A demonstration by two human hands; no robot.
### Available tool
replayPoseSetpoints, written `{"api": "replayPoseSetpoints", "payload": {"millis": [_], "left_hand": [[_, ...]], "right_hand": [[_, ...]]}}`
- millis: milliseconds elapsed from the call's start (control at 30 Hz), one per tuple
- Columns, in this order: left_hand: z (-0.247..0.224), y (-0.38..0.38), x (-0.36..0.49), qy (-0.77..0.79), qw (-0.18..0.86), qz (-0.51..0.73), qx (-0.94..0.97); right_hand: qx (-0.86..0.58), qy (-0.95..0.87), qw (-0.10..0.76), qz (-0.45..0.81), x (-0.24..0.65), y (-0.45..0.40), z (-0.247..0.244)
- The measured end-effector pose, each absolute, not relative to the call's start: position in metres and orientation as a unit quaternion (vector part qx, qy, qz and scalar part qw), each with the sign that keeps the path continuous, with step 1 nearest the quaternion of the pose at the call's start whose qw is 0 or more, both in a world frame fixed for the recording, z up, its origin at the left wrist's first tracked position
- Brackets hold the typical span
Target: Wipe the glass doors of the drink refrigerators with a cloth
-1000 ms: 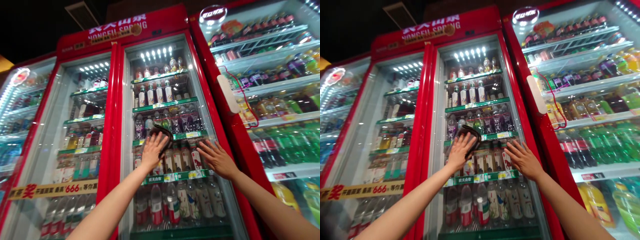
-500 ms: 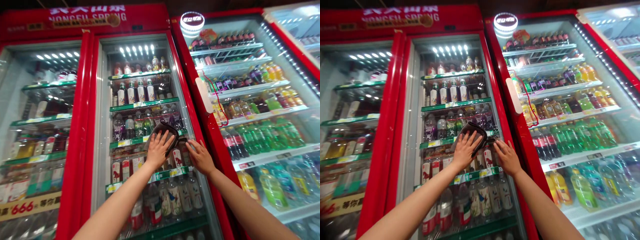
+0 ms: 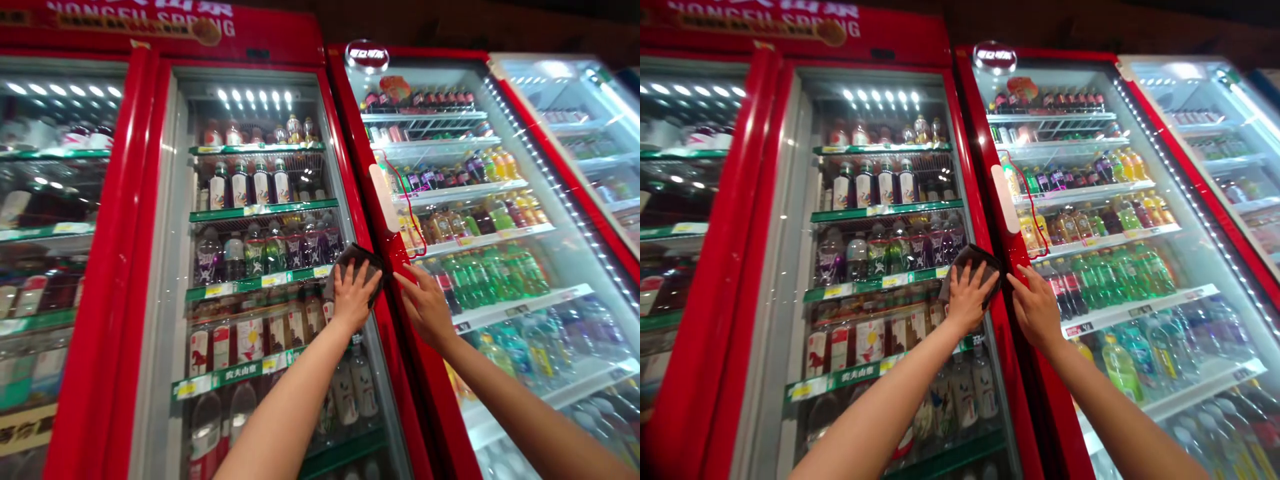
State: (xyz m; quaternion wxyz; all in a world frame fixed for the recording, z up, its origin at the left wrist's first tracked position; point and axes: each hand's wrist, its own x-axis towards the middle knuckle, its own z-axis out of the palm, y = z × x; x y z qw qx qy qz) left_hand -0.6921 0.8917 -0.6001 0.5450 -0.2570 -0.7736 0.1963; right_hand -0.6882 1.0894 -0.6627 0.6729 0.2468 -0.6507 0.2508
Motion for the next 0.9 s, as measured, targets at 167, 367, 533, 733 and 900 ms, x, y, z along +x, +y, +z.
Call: {"api": "replayPoseSetpoints", "payload": {"millis": [167,367,533,733,900], "left_hand": [[-0.589,0.888,-0.684,-0.787,0.484,0.230,-0.306],[-0.524,0.937,-0.695,-0.816,0.530,0.131,-0.191],[-0.648,0.911,-0.693,-0.788,0.450,0.252,-0.337],[-0.638,0.889,-0.687,-0.777,0.441,0.272,-0.357],[-0.567,0.893,-0.684,-0.792,0.592,0.098,-0.113]], "right_hand": [[0.247,-0.669,0.653,0.253,-0.675,1.099,-0.662],[0.251,-0.648,0.662,0.280,-0.660,1.114,-0.654],[0.252,-0.647,0.657,0.294,-0.645,1.114,-0.665],[0.269,-0.653,0.643,0.296,-0.636,1.108,-0.659],[0.274,-0.654,0.634,0.307,-0.634,1.105,-0.659]]}}
